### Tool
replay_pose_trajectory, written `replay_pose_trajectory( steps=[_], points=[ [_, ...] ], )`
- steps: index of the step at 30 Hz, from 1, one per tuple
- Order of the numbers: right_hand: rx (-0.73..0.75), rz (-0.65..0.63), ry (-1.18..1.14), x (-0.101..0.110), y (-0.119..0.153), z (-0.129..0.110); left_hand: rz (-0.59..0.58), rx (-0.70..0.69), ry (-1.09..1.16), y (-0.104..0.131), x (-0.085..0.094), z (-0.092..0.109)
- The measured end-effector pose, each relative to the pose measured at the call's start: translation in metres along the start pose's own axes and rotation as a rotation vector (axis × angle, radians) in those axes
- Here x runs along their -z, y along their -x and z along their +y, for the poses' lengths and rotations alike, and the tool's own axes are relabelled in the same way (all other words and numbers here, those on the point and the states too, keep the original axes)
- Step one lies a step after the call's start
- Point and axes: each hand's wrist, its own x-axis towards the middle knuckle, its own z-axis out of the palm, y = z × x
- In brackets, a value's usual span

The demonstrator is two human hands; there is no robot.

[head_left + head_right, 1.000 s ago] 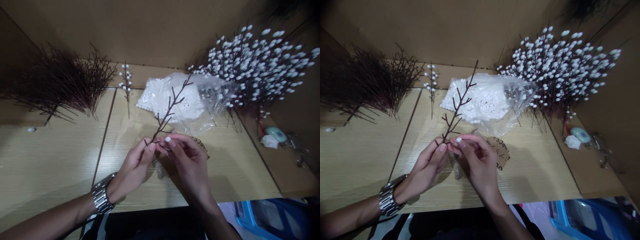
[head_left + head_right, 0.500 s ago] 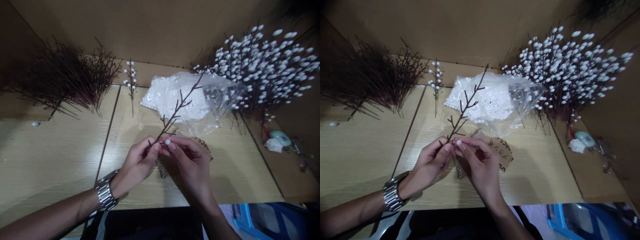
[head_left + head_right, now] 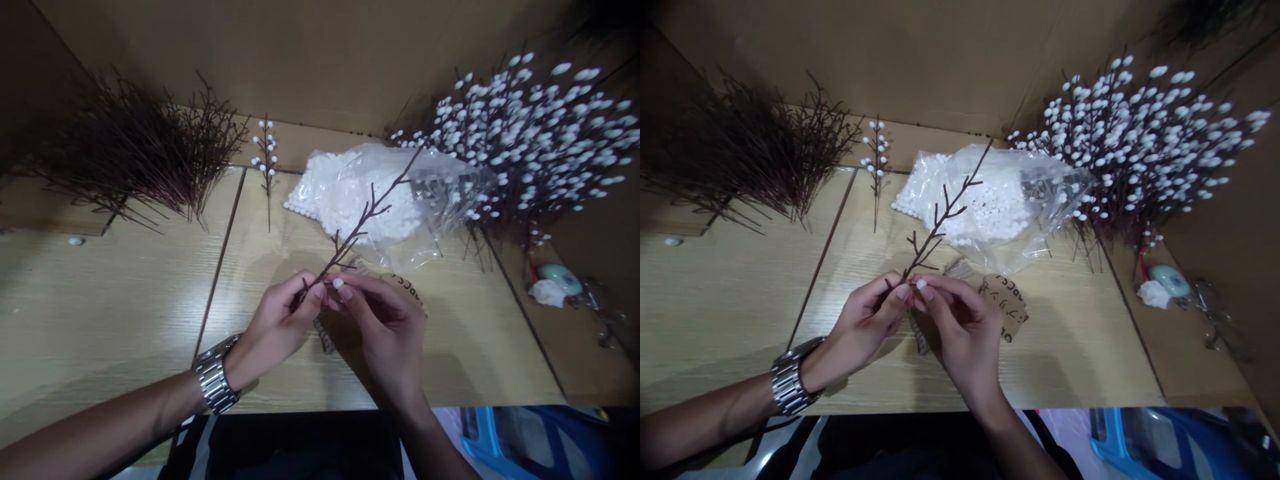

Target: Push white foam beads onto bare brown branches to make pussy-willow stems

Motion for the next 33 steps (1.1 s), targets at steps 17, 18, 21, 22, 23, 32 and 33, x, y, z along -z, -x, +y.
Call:
replay_pose_trajectory(
  steps=[17, 18, 21, 22, 23, 32, 33],
  points=[
    [0.052, -0.018, 0.130, 0.0020, 0.0002, -0.0023, -0.032, -0.005, 0.042, -0.0005, -0.0012, -0.0023],
    [0.047, -0.018, 0.132, 0.0021, 0.0001, -0.0022, -0.031, -0.006, 0.043, -0.0006, -0.0013, -0.0024],
    [0.026, -0.026, 0.136, 0.0025, 0.0002, -0.0014, -0.031, -0.006, 0.035, -0.0009, -0.0013, -0.0022],
    [0.023, -0.029, 0.138, 0.0027, 0.0002, -0.0011, -0.035, -0.007, 0.030, -0.0010, -0.0012, -0.0021],
    [0.021, -0.033, 0.139, 0.0029, 0.0003, -0.0010, -0.037, -0.007, 0.023, -0.0011, -0.0011, -0.0019],
    [0.023, -0.008, 0.100, 0.0029, -0.0020, -0.0024, -0.052, 0.061, 0.008, 0.0032, 0.0003, -0.0008],
    [0.024, -0.004, 0.095, 0.0026, -0.0021, -0.0020, -0.048, 0.080, 0.028, 0.0035, 0.0002, -0.0007]
  ],
)
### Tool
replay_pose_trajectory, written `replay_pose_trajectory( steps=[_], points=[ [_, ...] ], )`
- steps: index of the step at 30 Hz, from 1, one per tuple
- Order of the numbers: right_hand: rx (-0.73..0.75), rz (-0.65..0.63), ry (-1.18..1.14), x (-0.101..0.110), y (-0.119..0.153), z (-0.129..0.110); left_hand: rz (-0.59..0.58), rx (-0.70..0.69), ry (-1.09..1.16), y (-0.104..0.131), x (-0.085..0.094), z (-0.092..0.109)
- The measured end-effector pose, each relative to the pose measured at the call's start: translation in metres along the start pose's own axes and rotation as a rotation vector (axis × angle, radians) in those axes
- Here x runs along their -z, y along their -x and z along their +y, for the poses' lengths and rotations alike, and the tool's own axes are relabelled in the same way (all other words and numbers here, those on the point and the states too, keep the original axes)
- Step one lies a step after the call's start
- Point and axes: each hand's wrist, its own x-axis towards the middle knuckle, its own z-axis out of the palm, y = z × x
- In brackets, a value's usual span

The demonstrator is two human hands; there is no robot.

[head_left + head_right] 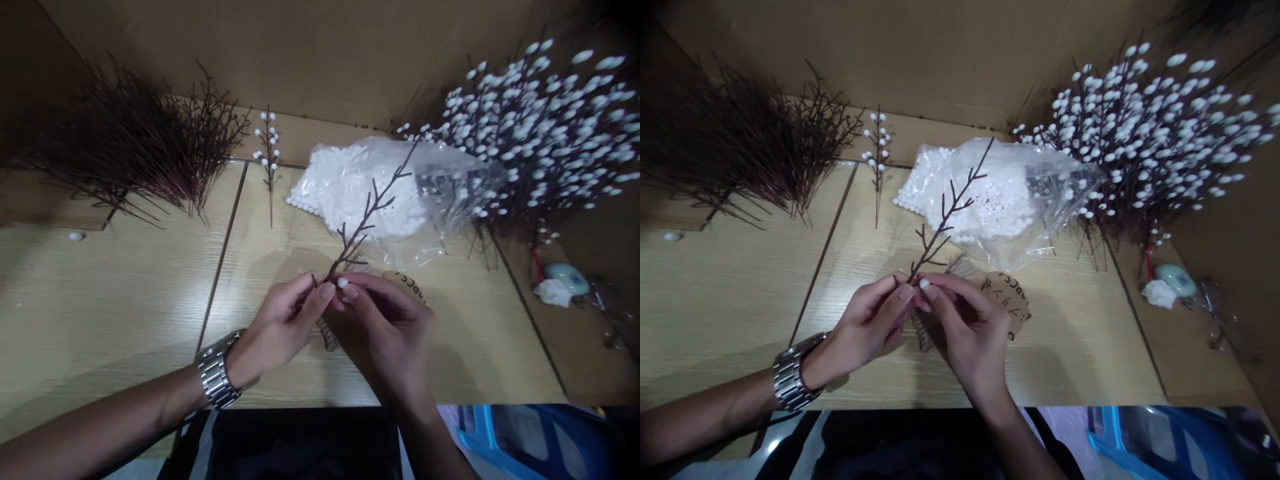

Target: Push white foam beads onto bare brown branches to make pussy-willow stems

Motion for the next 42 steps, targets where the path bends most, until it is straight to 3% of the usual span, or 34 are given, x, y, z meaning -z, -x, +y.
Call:
replay_pose_trajectory(
  steps=[5, 9, 13, 15, 19, 23, 31, 36, 39, 42],
  points=[
    [-0.008, -0.038, 0.028, 0.008, 0.001, -0.001, 0.012, 0.093, 0.151, -0.001, -0.001, 0.000],
    [0.045, 0.001, 0.209, 0.041, -0.012, -0.015, 0.005, 0.169, 0.206, -0.001, 0.000, -0.001],
    [0.242, 0.004, 0.589, 0.081, -0.063, -0.034, 0.010, 0.173, 0.205, -0.002, 0.001, -0.003],
    [0.384, -0.078, 0.799, 0.090, -0.098, -0.038, 0.034, 0.144, 0.175, -0.003, 0.002, -0.003],
    [0.514, -0.392, 1.054, 0.087, -0.156, -0.029, 0.067, 0.148, 0.175, -0.004, 0.004, -0.002],
    [0.539, -0.438, 1.092, 0.075, -0.183, -0.015, 0.035, 0.129, 0.200, -0.005, 0.005, -0.002],
    [0.539, -0.455, 1.106, 0.078, -0.188, 0.006, 0.108, 0.177, 0.220, -0.010, 0.005, 0.004],
    [0.612, -0.368, 1.125, 0.077, -0.180, -0.005, 0.056, 0.138, 0.177, -0.008, 0.007, 0.000],
    [0.673, -0.253, 1.124, 0.082, -0.161, -0.020, -0.014, 0.135, 0.183, -0.006, 0.008, -0.003],
    [0.696, -0.223, 0.970, 0.094, -0.120, -0.025, -0.057, 0.148, 0.226, -0.005, 0.010, -0.004]
  ],
)
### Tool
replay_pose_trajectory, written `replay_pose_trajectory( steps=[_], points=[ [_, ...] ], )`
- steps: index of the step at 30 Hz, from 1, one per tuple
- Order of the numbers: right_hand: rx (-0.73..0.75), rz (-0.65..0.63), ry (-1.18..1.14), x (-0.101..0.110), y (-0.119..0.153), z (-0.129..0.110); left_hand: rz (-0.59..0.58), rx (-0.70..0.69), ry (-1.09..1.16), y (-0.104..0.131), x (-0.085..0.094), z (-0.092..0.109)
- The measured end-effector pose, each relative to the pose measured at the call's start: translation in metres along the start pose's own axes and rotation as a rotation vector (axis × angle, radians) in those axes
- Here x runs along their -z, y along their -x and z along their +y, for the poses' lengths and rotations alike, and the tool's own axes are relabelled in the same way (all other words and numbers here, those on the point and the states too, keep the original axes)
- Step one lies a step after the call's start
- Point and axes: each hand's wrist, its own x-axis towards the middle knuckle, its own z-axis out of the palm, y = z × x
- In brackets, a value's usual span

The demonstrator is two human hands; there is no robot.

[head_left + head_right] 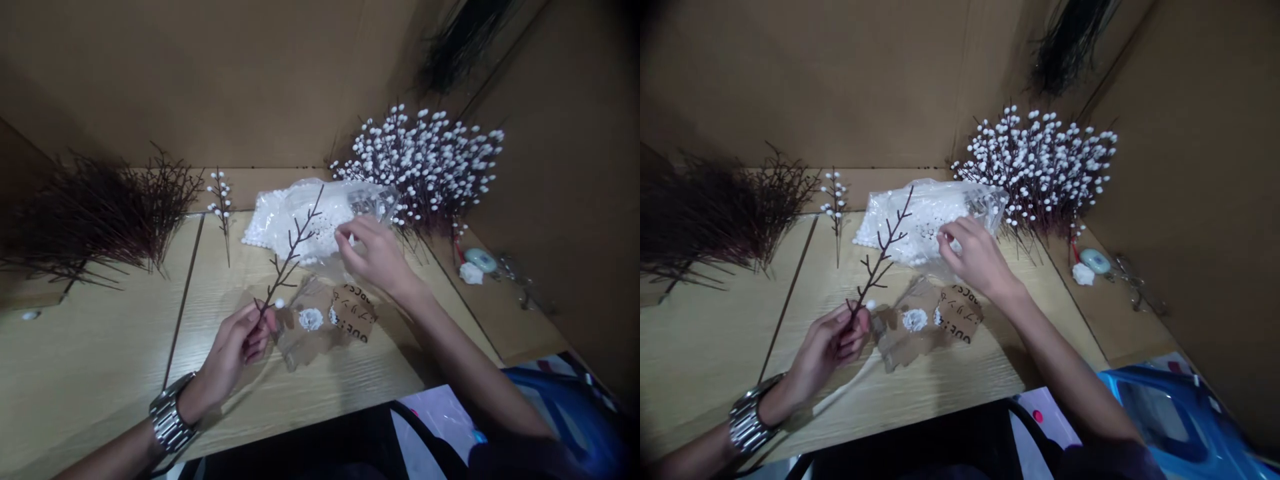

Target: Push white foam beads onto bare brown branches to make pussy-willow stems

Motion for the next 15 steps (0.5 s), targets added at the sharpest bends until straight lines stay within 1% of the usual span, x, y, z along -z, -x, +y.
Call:
replay_pose_trajectory(
  steps=[2, 3, 5, 7, 10, 15],
  points=[
    [-0.023, -0.036, -0.185, 0.006, 0.034, -0.014, -0.011, 0.006, -0.008, 0.000, 0.001, 0.000],
    [-0.062, -0.061, -0.263, 0.007, 0.051, -0.021, -0.014, 0.011, -0.020, 0.001, 0.001, -0.001],
    [-0.149, -0.114, -0.362, 0.006, 0.081, -0.031, -0.021, 0.028, -0.044, 0.001, 0.002, -0.003],
    [-0.203, -0.131, -0.404, 0.001, 0.100, -0.037, -0.022, 0.040, -0.063, 0.001, 0.003, -0.005],
    [-0.244, -0.118, -0.419, -0.008, 0.110, -0.039, -0.019, 0.026, -0.095, 0.000, 0.004, -0.008],
    [-0.242, -0.118, -0.411, -0.015, 0.108, -0.036, -0.020, 0.025, -0.133, 0.000, 0.002, -0.006]
  ],
)
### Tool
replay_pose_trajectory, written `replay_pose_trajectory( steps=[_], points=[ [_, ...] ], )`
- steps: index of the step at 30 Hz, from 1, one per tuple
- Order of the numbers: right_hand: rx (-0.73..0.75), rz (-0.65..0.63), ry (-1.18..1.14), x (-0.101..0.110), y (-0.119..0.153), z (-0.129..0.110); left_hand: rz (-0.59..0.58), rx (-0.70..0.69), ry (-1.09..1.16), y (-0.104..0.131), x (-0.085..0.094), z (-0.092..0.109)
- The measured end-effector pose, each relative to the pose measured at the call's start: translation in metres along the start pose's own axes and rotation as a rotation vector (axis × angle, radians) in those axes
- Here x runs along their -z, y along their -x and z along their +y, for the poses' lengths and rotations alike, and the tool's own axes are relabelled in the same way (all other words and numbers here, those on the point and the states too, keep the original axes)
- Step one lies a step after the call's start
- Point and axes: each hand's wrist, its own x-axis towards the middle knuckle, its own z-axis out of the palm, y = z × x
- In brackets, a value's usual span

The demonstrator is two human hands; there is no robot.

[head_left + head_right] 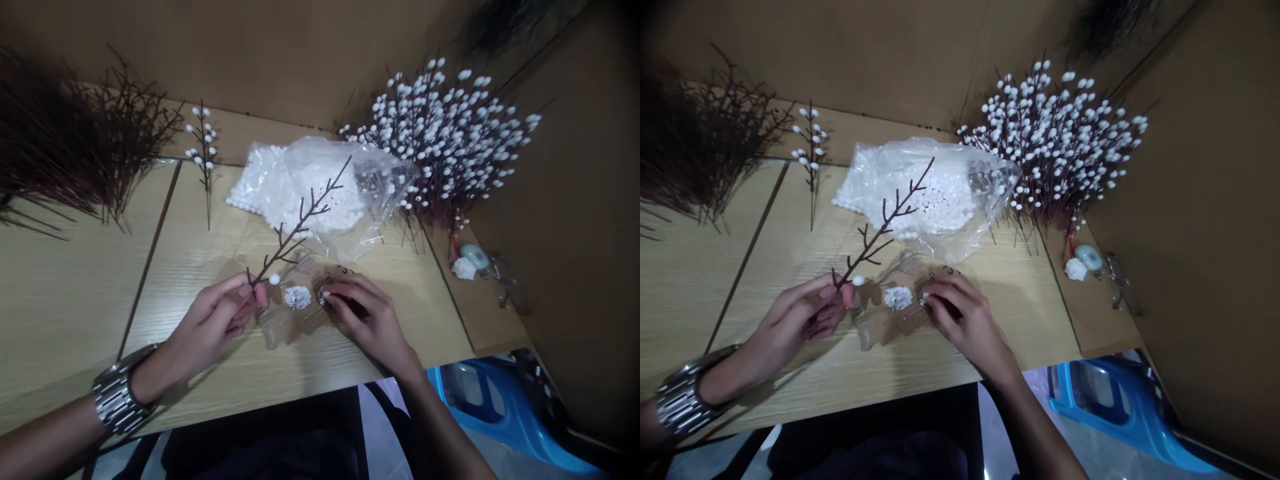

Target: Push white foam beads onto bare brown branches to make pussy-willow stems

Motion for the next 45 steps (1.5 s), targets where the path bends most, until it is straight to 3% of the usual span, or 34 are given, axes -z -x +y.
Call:
replay_pose_trajectory(
  steps=[14, 25, 30, 34, 40, 45],
  points=[
    [0.046, -0.020, 0.014, 0.000, 0.004, 0.002, 0.006, 0.033, 0.028, -0.001, -0.001, 0.000],
    [-0.277, 0.199, -0.417, 0.004, 0.000, -0.001, 0.011, 0.028, 0.055, 0.000, -0.003, 0.003],
    [-0.380, 0.359, -0.668, -0.009, -0.003, -0.009, -0.002, 0.033, 0.059, 0.001, -0.006, 0.006],
    [-0.339, 0.369, -0.750, -0.027, -0.008, -0.025, -0.056, 0.020, 0.085, 0.003, -0.007, 0.011],
    [-0.197, 0.440, -0.559, -0.046, -0.024, -0.056, -0.096, 0.006, 0.136, 0.000, -0.001, 0.011],
    [-0.149, 0.481, -0.522, -0.056, -0.032, -0.074, -0.023, -0.035, 0.088, 0.000, -0.001, 0.009]
  ],
)
